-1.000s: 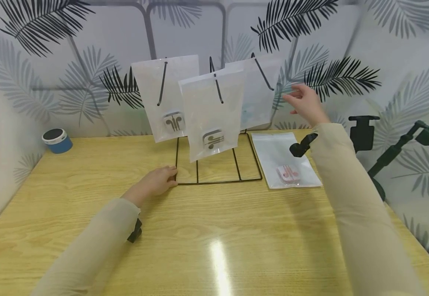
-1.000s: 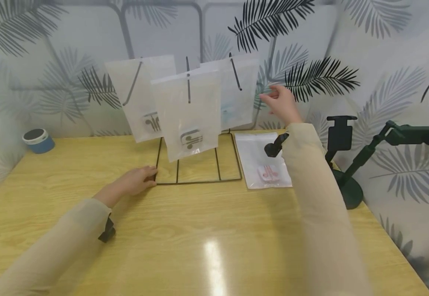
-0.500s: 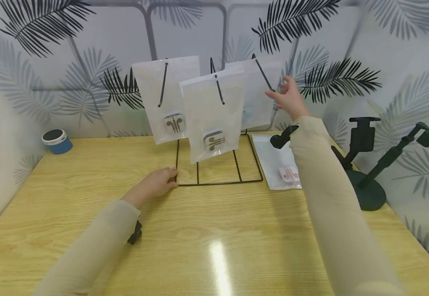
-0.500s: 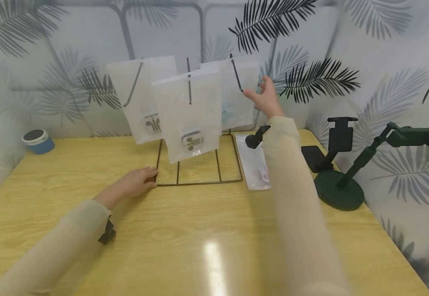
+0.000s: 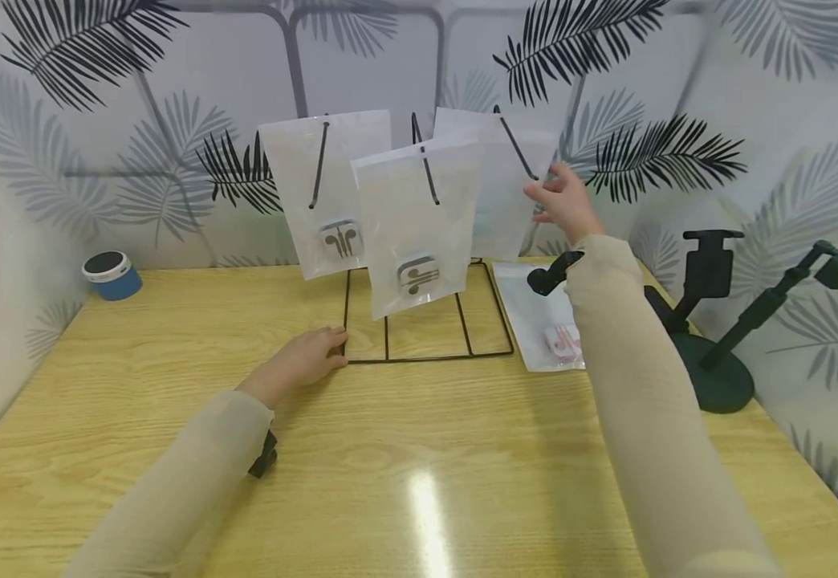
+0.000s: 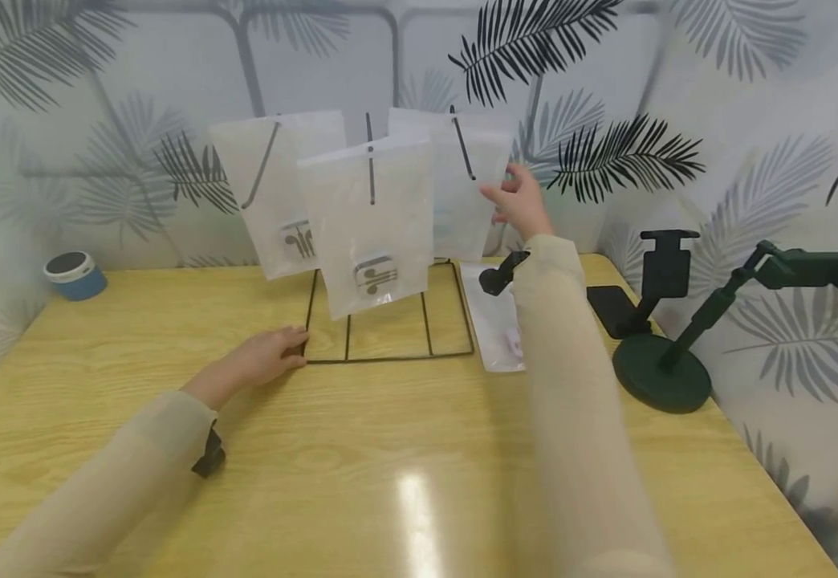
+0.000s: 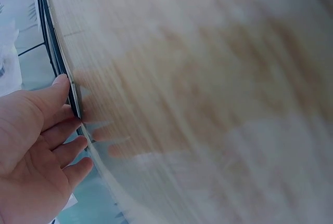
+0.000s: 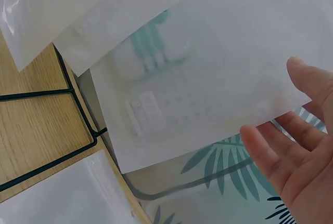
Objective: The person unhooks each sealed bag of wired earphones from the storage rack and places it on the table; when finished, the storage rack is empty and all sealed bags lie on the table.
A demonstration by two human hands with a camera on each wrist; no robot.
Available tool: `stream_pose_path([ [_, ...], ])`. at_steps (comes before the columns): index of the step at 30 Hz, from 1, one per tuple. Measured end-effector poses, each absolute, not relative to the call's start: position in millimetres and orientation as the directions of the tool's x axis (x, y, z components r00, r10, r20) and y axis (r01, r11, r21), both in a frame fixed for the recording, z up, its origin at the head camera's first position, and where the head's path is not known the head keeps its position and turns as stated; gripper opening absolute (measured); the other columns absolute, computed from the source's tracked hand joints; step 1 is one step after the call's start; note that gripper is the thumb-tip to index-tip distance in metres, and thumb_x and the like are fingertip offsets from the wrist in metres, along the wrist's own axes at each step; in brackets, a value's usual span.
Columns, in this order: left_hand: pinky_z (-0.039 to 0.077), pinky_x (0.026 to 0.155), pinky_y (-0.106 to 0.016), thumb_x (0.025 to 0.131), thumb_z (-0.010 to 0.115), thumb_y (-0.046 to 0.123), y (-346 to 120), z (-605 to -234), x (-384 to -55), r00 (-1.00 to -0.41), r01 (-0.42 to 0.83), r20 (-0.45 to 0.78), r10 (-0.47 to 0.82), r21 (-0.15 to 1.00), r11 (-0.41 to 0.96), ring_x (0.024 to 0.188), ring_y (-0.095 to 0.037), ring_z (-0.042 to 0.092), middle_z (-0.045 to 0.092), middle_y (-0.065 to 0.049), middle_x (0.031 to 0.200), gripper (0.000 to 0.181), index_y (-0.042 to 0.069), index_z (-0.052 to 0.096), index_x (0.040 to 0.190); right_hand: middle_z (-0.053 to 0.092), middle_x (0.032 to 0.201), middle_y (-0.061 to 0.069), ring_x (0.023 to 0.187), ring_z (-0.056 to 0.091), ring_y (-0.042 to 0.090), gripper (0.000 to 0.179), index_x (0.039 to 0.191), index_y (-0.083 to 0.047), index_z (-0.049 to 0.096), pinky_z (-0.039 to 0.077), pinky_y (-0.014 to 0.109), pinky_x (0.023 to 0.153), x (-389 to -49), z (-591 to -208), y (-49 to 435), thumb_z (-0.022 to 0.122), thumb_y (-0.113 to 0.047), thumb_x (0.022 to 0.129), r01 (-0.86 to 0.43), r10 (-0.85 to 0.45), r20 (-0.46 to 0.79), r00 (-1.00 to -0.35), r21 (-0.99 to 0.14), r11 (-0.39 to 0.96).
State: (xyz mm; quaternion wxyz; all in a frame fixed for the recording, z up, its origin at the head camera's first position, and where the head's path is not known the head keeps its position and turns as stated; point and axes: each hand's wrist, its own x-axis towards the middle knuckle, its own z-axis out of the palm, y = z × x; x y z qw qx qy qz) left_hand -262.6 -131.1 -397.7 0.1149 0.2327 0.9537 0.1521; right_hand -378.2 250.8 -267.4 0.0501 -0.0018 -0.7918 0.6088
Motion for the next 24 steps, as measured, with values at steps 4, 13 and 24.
stream_pose_path([
  [4,0.023,0.106,-0.049,0.095,0.054,0.019,-131.2,-398.2,-263.6,-0.867,0.407,-0.15,0.476,0.34,0.848,0.131,-0.039,0.026,0.033,-0.022,0.142,0.052,-0.005,0.037,0.138,0.049,0.128,0.016,0.113,0.05,0.027,0.041,0.131,-0.01,0.046,0.052,0.034,0.079,-377.8,-270.0,249.3,0.058,-0.016,0.092,-0.079,0.083,0.103,-0.991,-0.965,0.25],
  [13,0.022,0.106,-0.049,0.095,0.053,0.02,-130.7,-398.6,-263.2,-0.867,0.405,-0.156,0.474,0.335,0.851,0.131,-0.038,0.025,0.033,-0.021,0.142,0.053,-0.004,0.036,0.138,0.058,0.11,0.013,0.091,0.058,0.019,0.03,0.117,0.002,0.054,0.054,0.023,0.062,-372.0,-277.8,253.6,0.057,-0.014,0.092,-0.166,0.109,0.194,-0.975,-0.96,0.224],
  [24,0.021,0.106,-0.049,0.095,0.053,0.021,-130.5,-400.1,-264.0,-0.869,0.396,-0.158,0.468,0.343,0.851,0.132,-0.038,0.024,0.032,-0.022,0.142,0.053,-0.004,0.036,0.138,0.064,0.085,0.0,0.074,0.06,0.012,0.032,0.107,0.004,0.062,0.051,0.019,0.053,-357.6,-278.7,257.2,0.062,-0.023,0.089,-0.218,0.132,0.261,-0.956,-0.936,0.277],
])
